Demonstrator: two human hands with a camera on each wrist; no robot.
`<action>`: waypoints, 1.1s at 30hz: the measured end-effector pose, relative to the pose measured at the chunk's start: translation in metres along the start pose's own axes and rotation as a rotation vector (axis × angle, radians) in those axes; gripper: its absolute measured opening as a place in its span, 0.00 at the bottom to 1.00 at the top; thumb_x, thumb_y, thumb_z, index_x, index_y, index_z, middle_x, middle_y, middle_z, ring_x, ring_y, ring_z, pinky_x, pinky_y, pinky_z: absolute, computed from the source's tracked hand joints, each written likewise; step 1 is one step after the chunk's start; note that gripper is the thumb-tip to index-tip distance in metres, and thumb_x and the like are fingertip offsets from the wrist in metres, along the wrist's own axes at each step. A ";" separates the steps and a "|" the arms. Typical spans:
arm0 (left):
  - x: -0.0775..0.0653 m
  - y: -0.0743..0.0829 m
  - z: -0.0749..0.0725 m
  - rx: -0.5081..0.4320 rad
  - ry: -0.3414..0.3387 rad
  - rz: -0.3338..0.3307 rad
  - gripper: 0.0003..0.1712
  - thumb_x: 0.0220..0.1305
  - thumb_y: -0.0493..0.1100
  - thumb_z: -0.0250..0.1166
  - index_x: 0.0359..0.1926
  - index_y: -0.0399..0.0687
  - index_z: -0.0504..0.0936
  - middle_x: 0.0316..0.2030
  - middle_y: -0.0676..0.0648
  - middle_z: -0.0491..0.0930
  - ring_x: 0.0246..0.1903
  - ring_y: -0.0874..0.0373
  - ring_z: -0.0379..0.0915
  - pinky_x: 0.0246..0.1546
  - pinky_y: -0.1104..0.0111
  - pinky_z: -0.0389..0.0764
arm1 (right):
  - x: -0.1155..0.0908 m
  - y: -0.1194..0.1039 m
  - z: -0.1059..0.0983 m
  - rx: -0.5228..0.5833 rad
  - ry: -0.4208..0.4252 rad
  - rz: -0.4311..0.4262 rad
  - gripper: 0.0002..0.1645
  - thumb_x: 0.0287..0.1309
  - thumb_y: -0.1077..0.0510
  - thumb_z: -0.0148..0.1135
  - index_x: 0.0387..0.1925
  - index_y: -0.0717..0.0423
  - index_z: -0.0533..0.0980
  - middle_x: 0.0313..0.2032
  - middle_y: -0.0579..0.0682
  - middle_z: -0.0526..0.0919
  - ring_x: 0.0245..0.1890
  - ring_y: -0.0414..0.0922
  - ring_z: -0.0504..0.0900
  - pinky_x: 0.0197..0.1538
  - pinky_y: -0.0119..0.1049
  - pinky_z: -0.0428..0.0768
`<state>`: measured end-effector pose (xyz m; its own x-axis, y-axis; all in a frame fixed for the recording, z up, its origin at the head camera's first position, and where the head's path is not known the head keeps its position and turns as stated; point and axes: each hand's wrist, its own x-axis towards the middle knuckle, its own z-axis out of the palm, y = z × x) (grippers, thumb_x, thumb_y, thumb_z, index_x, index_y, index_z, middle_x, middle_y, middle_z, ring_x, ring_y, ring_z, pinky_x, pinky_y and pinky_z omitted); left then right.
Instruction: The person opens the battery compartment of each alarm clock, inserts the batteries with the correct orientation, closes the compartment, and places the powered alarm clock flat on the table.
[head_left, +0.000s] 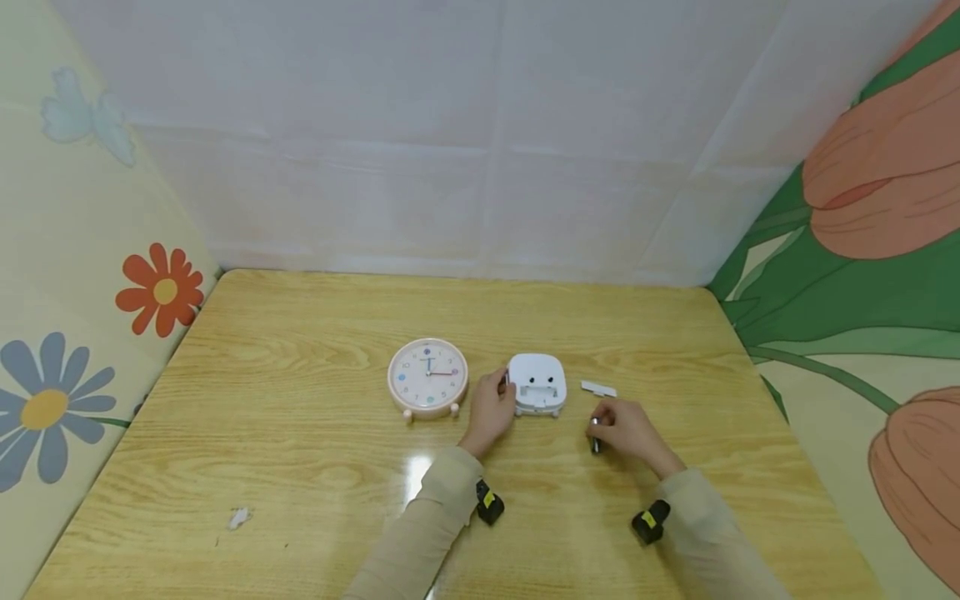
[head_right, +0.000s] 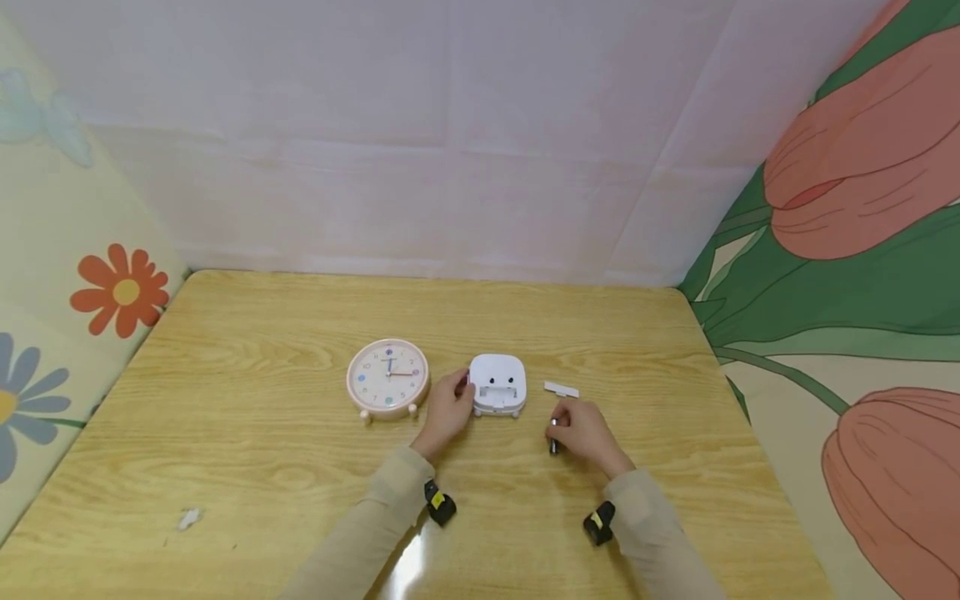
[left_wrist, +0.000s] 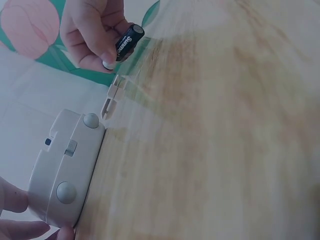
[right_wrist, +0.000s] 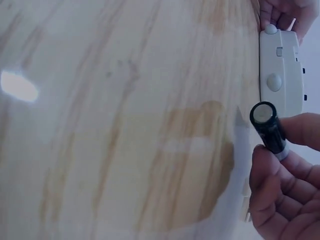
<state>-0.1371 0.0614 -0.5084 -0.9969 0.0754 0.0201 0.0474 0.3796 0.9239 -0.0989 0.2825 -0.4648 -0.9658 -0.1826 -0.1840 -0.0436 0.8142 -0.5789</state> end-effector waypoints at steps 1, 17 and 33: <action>0.000 0.000 0.000 -0.001 -0.003 -0.009 0.20 0.62 0.36 0.54 0.53 0.28 0.72 0.40 0.37 0.75 0.40 0.49 0.70 0.44 0.59 0.72 | 0.000 0.000 0.000 0.006 0.008 0.003 0.05 0.46 0.63 0.65 0.26 0.60 0.76 0.18 0.44 0.74 0.19 0.38 0.68 0.21 0.30 0.67; 0.000 0.000 0.000 -0.006 -0.017 -0.031 0.21 0.62 0.37 0.53 0.54 0.28 0.71 0.41 0.37 0.74 0.41 0.49 0.69 0.44 0.59 0.72 | 0.005 -0.009 -0.003 0.153 0.146 0.139 0.09 0.50 0.62 0.63 0.32 0.64 0.75 0.24 0.51 0.78 0.24 0.41 0.74 0.26 0.33 0.72; 0.001 0.000 0.000 0.003 -0.011 -0.017 0.21 0.63 0.37 0.53 0.54 0.28 0.71 0.41 0.36 0.75 0.41 0.49 0.70 0.44 0.59 0.72 | 0.010 -0.018 0.000 0.352 0.192 0.185 0.10 0.52 0.63 0.62 0.34 0.67 0.73 0.24 0.55 0.80 0.25 0.51 0.79 0.26 0.35 0.77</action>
<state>-0.1381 0.0608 -0.5086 -0.9968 0.0795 0.0004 0.0309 0.3835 0.9230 -0.1077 0.2664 -0.4566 -0.9806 0.0811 -0.1787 0.1922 0.5799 -0.7917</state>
